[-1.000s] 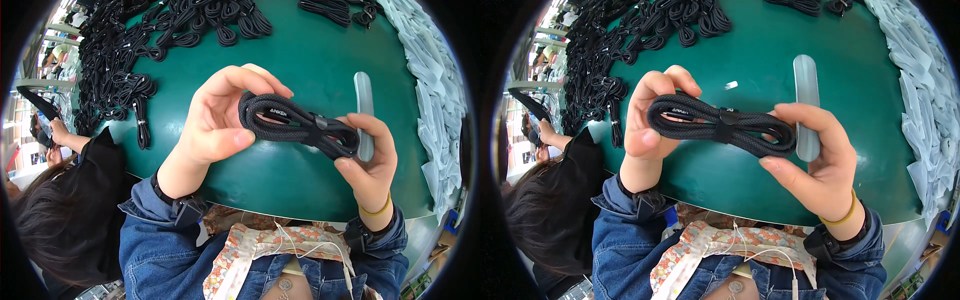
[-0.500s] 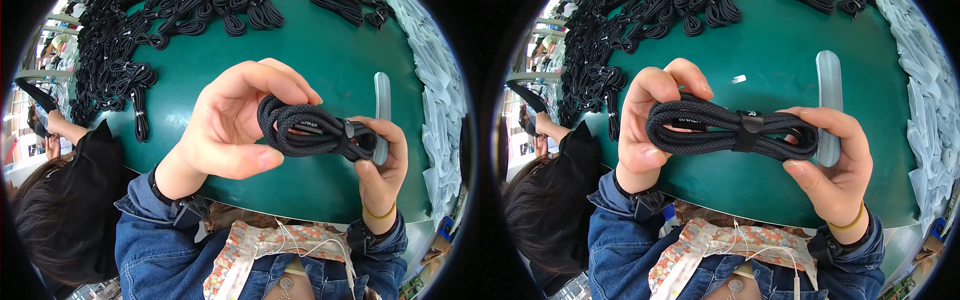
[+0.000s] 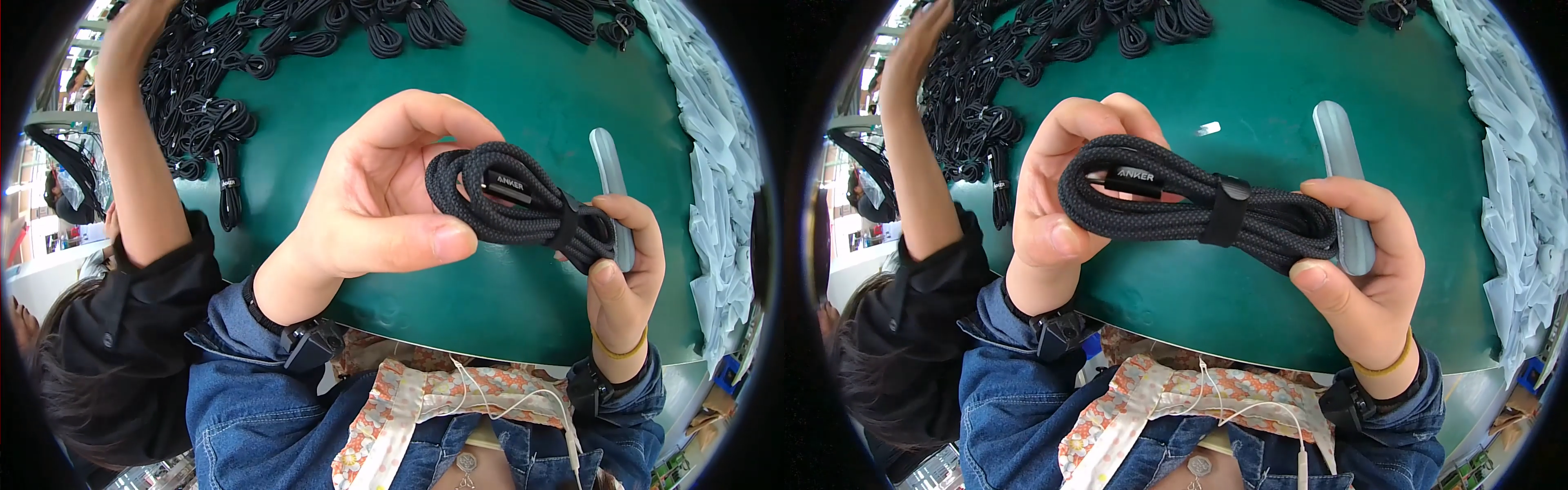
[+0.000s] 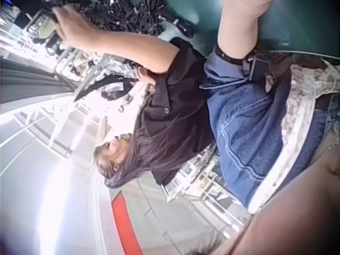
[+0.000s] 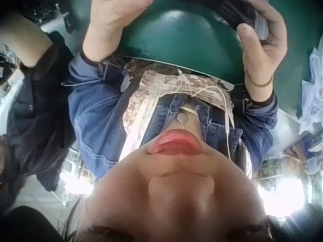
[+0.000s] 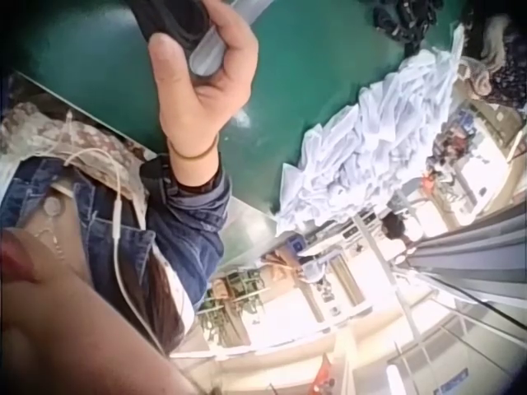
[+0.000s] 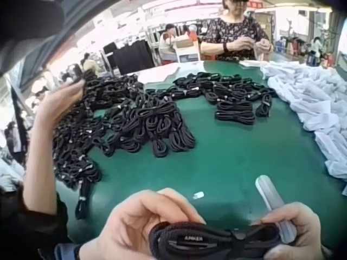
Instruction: The person picks up a cable from the table by hand, turns it over, and wipes the connector with a small tool. The person then places the cable back onto the table and repeats these actions with several other cables.
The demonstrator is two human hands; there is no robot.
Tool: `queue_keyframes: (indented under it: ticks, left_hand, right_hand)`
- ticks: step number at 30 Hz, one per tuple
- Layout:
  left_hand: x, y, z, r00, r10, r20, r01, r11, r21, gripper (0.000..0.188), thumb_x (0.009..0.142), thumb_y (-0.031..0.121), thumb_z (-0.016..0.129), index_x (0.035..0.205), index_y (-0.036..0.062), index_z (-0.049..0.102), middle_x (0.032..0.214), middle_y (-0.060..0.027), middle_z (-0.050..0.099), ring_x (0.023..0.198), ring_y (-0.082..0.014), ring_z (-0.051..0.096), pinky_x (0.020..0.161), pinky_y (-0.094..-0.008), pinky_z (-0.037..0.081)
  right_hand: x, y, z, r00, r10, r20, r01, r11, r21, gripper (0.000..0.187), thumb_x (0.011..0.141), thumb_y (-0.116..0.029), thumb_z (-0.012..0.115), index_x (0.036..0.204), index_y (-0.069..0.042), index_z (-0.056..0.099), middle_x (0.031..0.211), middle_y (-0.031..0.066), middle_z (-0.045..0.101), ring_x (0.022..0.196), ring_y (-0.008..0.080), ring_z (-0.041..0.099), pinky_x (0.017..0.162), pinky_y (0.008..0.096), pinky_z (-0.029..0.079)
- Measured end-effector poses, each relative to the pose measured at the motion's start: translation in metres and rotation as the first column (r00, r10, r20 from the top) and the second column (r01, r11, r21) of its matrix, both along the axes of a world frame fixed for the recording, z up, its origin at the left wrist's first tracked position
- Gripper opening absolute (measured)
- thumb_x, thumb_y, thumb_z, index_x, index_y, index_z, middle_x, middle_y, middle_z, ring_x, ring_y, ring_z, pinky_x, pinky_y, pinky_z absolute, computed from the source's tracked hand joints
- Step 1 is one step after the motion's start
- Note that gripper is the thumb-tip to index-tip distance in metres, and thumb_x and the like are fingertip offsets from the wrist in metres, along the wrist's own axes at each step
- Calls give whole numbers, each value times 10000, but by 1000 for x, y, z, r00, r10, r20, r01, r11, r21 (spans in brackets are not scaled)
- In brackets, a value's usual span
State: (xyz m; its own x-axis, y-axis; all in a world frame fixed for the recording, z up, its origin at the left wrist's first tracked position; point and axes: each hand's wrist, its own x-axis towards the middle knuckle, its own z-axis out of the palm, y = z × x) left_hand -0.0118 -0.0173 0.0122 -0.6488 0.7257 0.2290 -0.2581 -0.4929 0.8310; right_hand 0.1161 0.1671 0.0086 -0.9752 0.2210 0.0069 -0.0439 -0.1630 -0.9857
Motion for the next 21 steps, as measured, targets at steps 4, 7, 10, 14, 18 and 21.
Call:
queue_keyframes:
  ticks: [4, 7, 10, 14, 18, 21]
  left_hand:
    - [-2, -2, 5, 999, 23, -24, -24, 999, -44, 525, 648, 254, 649, 1017, -26, 402, 947, -190, 444, 797, -231, 532, 717, -320, 462]
    - [-26, -12, 1, 935, 123, -334, -150, 987, -57, 271, 723, 53, 588, 966, -18, 491, 938, -90, 526, 877, -159, 520, 731, -288, 430]
    - [-39, -17, 2, 853, 302, -427, -427, 872, -237, 245, 747, 131, 557, 933, -22, 511, 946, -107, 507, 850, -182, 517, 753, -294, 405]
    - [-75, -41, 2, 413, 149, -899, -827, 474, -302, 264, 714, 186, 585, 902, 6, 541, 973, -102, 517, 870, -216, 517, 772, -337, 399]
    - [-115, -66, -25, 151, -50, -987, -981, 115, -156, 322, 670, 189, 592, 952, 43, 534, 1011, -103, 505, 934, -269, 483, 809, -375, 382]
    - [-139, -78, -54, -33, -161, -986, -985, 171, 5, 341, 676, 168, 591, 980, 32, 518, 995, -110, 506, 930, -263, 487, 809, -336, 381]
  right_hand:
    - [-1, -1, 8, 998, 50, 43, -47, 997, -65, 390, 640, -69, 651, 978, 20, 477, 936, 86, 524, 826, 125, 492, 730, 232, 381]
    - [-9, -1, 13, 973, 225, 57, -229, 970, 81, 341, 634, -63, 650, 934, 2, 503, 909, 71, 532, 812, 125, 494, 716, 232, 384]
    - [-16, -2, 14, 864, 483, 142, -495, 763, 416, 286, 630, -55, 649, 886, -15, 527, 880, 56, 539, 804, 126, 496, 710, 236, 387]
    - [-17, -7, 17, 753, 590, 292, -658, 688, 308, 228, 632, -60, 649, 836, -32, 553, 842, 44, 548, 786, 137, 503, 707, 246, 396]
    - [-27, -3, 7, 990, -126, -59, 138, 950, 281, 340, 724, -84, 549, 1042, 3, 469, 1080, 122, 487, 961, 172, 478, 792, 254, 357]
    - [-31, -9, 7, 941, -315, -125, 327, 941, 93, 464, 738, -42, 529, 1172, -3, 368, 1155, 141, 434, 1050, 189, 431, 852, 268, 326]
